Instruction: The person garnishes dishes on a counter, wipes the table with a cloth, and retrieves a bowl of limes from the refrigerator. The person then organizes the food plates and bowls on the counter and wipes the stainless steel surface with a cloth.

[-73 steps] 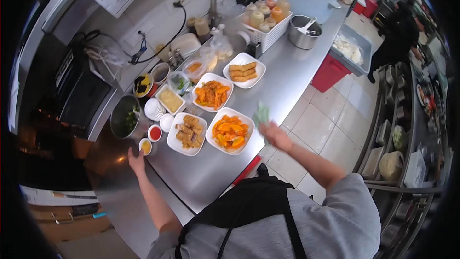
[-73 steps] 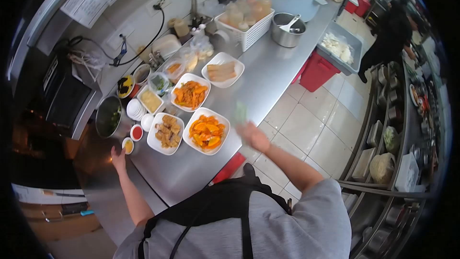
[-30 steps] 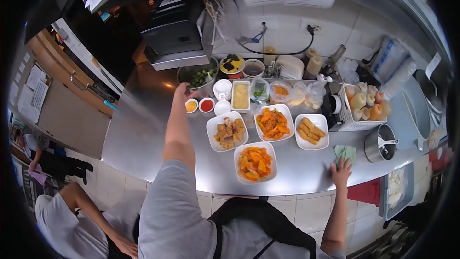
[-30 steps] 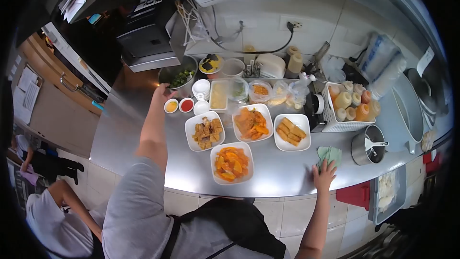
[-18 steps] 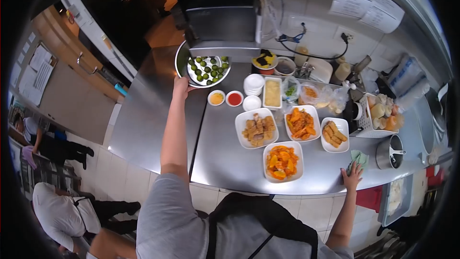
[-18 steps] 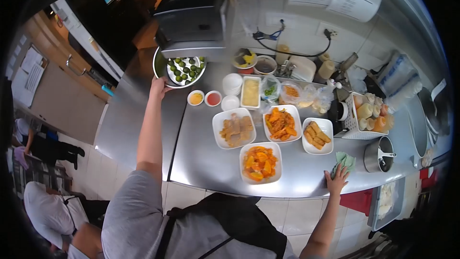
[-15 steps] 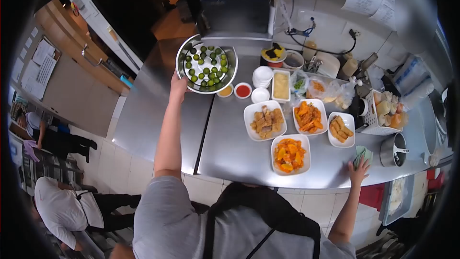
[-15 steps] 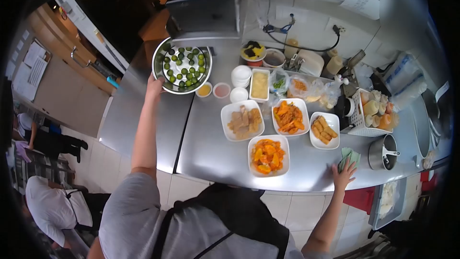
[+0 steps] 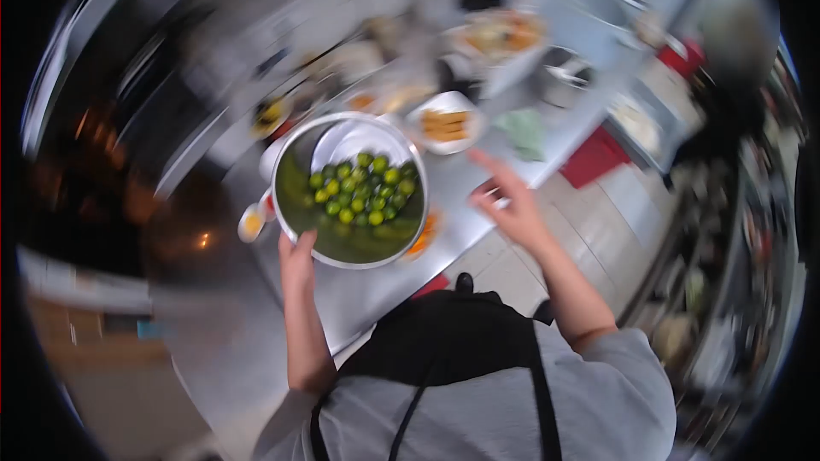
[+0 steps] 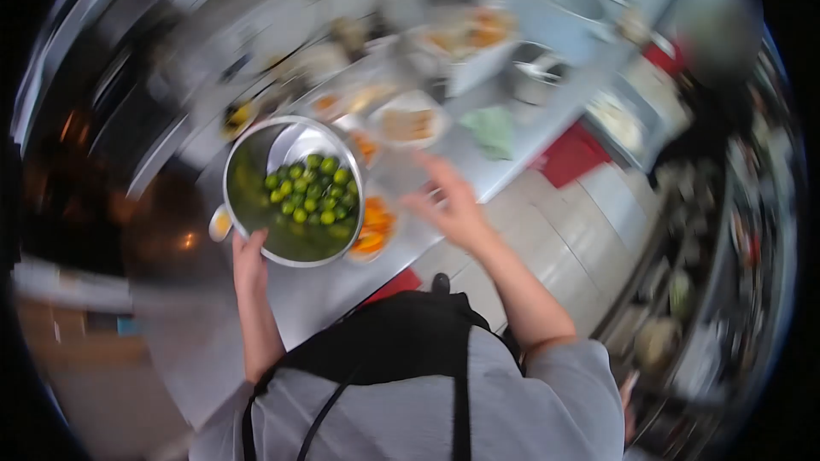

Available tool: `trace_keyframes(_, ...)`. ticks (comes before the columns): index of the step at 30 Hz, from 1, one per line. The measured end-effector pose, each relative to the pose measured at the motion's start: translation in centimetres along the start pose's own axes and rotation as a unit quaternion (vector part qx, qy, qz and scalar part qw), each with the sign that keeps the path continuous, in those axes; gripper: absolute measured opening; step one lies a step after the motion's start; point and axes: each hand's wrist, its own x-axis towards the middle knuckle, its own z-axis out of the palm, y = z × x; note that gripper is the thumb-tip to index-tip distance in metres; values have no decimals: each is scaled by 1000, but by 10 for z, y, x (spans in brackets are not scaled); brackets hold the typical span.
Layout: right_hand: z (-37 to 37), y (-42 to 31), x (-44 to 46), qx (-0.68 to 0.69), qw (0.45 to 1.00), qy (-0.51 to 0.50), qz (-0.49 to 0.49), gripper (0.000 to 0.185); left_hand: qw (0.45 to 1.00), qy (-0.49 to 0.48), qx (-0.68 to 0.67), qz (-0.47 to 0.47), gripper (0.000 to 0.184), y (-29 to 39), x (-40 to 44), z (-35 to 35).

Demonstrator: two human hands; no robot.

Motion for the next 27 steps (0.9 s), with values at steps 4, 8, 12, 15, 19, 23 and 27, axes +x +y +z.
trace_keyframes(4, -45, -8, -45, 3, 996, 41, 82, 65, 985, -166, 52, -7, 41, -31, -4, 97)
trace_keyframes(8, -83, 43, -91, -93, 965, 131, 205, 59, 949, -295, 102, -49, 40, -65, -14, 183)
trace_keyframes(12, -153, 43, -134, 20, 937, 183, 296, 56, 924, -362, 123, -19, 29, -98, -14, 269)
trace_keyframes(15, -200, 73, -173, -12, 933, 222, 283, 52, 897, -416, 143, 53, 15, -137, -12, 353)
trace_keyframes(19, -260, 91, -213, 57, 898, 293, 323, 56, 878, -452, -65, -143, 19, -163, -39, 469)
trace_keyframes(23, -329, 115, -252, -72, 879, 336, 330, 62, 889, -440, -27, -120, 20, -186, -47, 545)
trace_keyframes(27, -394, 108, -261, -112, 863, 387, 306, 52, 922, -378, 34, -80, 21, -214, -16, 591)
